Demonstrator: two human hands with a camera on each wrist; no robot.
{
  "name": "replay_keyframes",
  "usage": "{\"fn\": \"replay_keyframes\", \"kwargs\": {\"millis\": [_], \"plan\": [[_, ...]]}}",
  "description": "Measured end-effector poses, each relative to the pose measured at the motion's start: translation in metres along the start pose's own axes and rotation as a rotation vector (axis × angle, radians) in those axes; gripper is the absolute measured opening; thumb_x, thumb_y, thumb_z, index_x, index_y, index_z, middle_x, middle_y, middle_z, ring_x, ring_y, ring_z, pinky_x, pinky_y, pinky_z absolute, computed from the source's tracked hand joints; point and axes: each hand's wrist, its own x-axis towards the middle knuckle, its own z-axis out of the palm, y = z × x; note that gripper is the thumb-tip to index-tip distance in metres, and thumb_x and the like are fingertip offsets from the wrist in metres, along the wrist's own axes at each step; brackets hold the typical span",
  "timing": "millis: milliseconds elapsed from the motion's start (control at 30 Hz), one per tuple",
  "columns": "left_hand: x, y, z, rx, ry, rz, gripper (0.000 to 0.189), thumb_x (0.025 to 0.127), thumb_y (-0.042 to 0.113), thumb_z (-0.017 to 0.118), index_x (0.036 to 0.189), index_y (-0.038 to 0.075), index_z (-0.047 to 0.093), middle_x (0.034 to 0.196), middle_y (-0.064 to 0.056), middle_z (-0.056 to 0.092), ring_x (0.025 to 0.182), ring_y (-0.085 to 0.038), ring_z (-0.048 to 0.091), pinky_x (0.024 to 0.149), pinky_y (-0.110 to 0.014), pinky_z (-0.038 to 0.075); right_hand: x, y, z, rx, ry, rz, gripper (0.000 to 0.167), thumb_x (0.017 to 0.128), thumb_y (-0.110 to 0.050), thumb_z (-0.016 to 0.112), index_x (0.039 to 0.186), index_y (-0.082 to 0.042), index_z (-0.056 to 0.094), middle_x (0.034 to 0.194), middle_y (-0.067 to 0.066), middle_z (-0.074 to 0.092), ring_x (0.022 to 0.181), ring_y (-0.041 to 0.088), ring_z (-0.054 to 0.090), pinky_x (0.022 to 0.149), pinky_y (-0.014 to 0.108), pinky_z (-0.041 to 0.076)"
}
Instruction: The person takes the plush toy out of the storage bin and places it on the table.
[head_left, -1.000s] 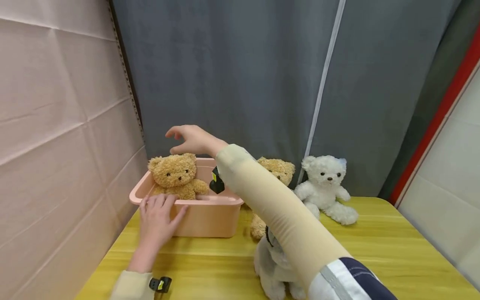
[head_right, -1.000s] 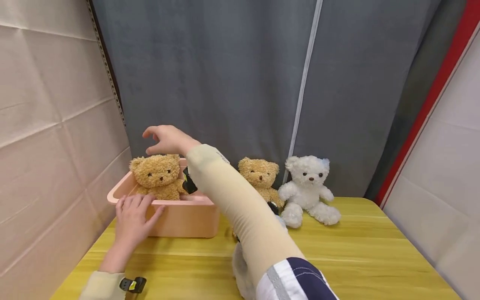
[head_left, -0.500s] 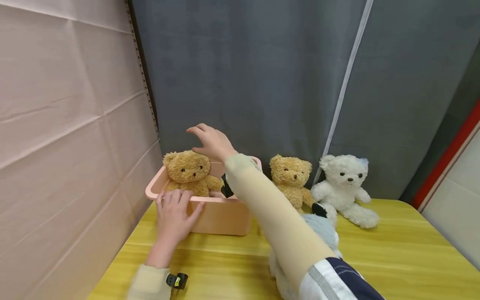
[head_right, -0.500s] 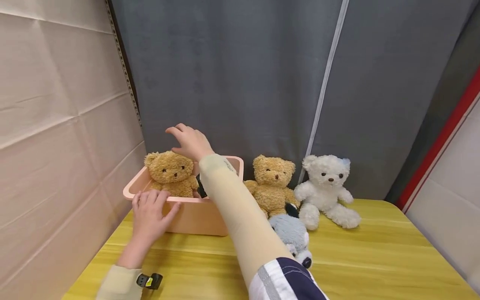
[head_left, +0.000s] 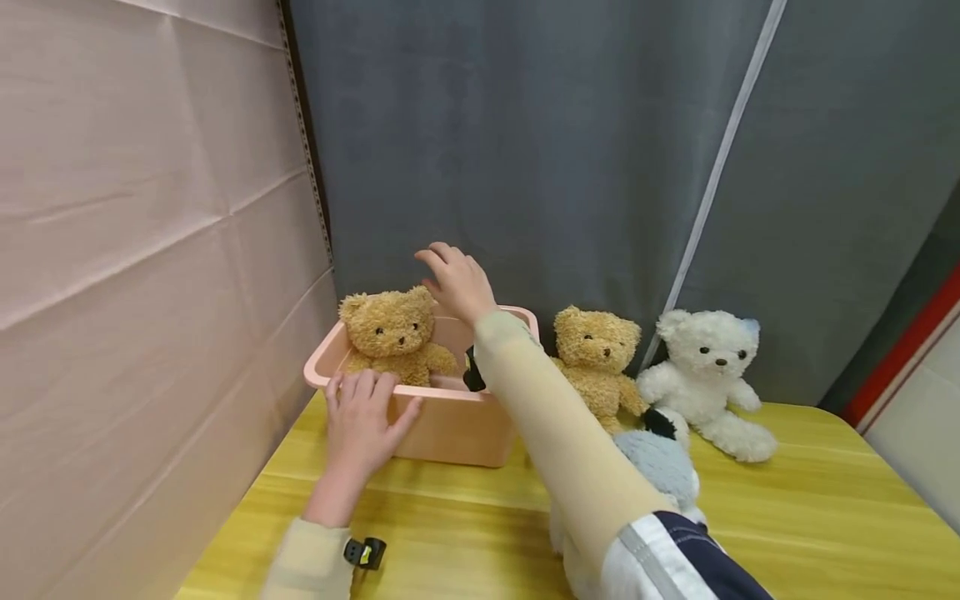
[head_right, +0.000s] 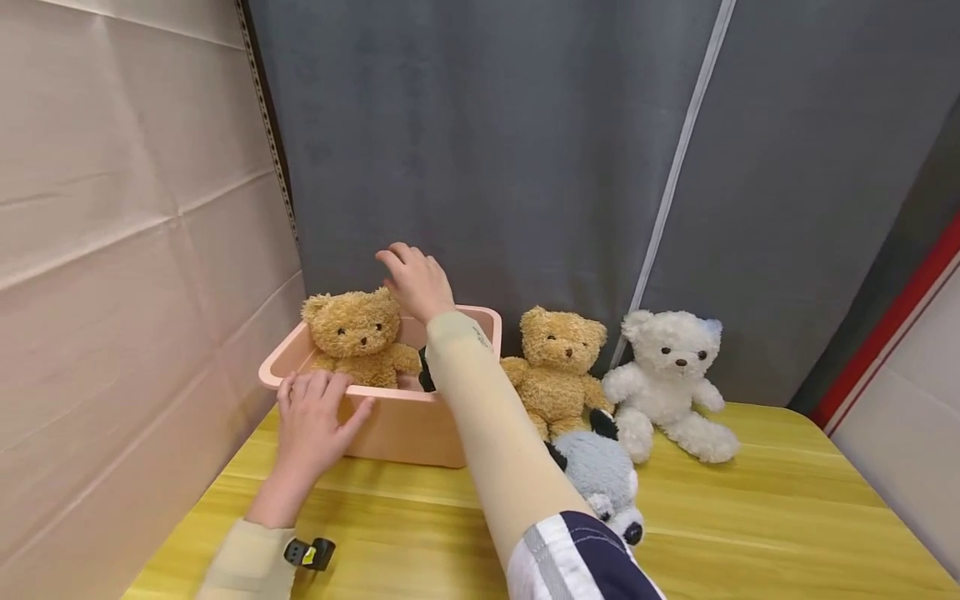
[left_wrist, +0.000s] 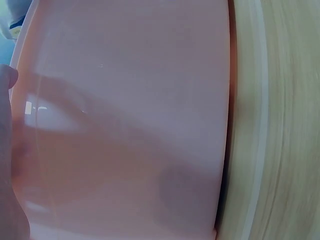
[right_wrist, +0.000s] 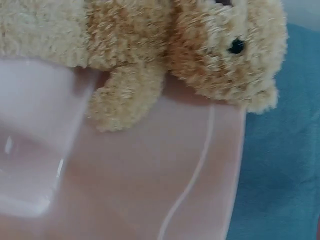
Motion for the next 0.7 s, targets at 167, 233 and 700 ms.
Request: {"fn": "replay_keyframes", "kwargs": {"millis": [167,233,700], "plan": [[0.0,0.002,0.002,0.013,-0.001,-0.003,0.053,0.089,0.059,0.046,0.101,0.009,0.059,0.095,-0.01,0.052,0.099,-0.034,0.045,0.104,-0.059,0.018,-0.008,0.0,0.015,0.066,-0.124,0.02,0.058,0.091,-0.037,0.067,0.142,-0.021,0.045,0.144,0.003,0.042,0.124,0.02,0.048,0.096,0.038,0.042],[-0.001,0.003,0.003,0.015,-0.005,-0.002,0.053,0.09,0.059,0.045,0.101,0.009,0.059,0.095,-0.01,0.052,0.099,-0.034,0.045,0.104,-0.06,0.018,-0.012,-0.003,0.021,0.107,-0.2,0.034,0.07,0.088,-0.047,0.067,0.147,-0.023,0.037,0.15,0.002,0.035,0.131,0.02,0.042,0.102,0.041,0.037],[0.0,0.004,0.005,0.012,0.026,0.003,0.057,0.091,0.061,0.04,0.1,0.008,0.058,0.092,-0.01,0.05,0.098,-0.035,0.044,0.102,-0.059,0.019,-0.013,-0.017,0.037,0.173,-0.474,-0.041,0.127,0.059,-0.068,0.08,0.156,-0.034,0.004,0.157,0.001,0.025,0.143,0.023,0.021,0.11,0.053,0.022]]}}
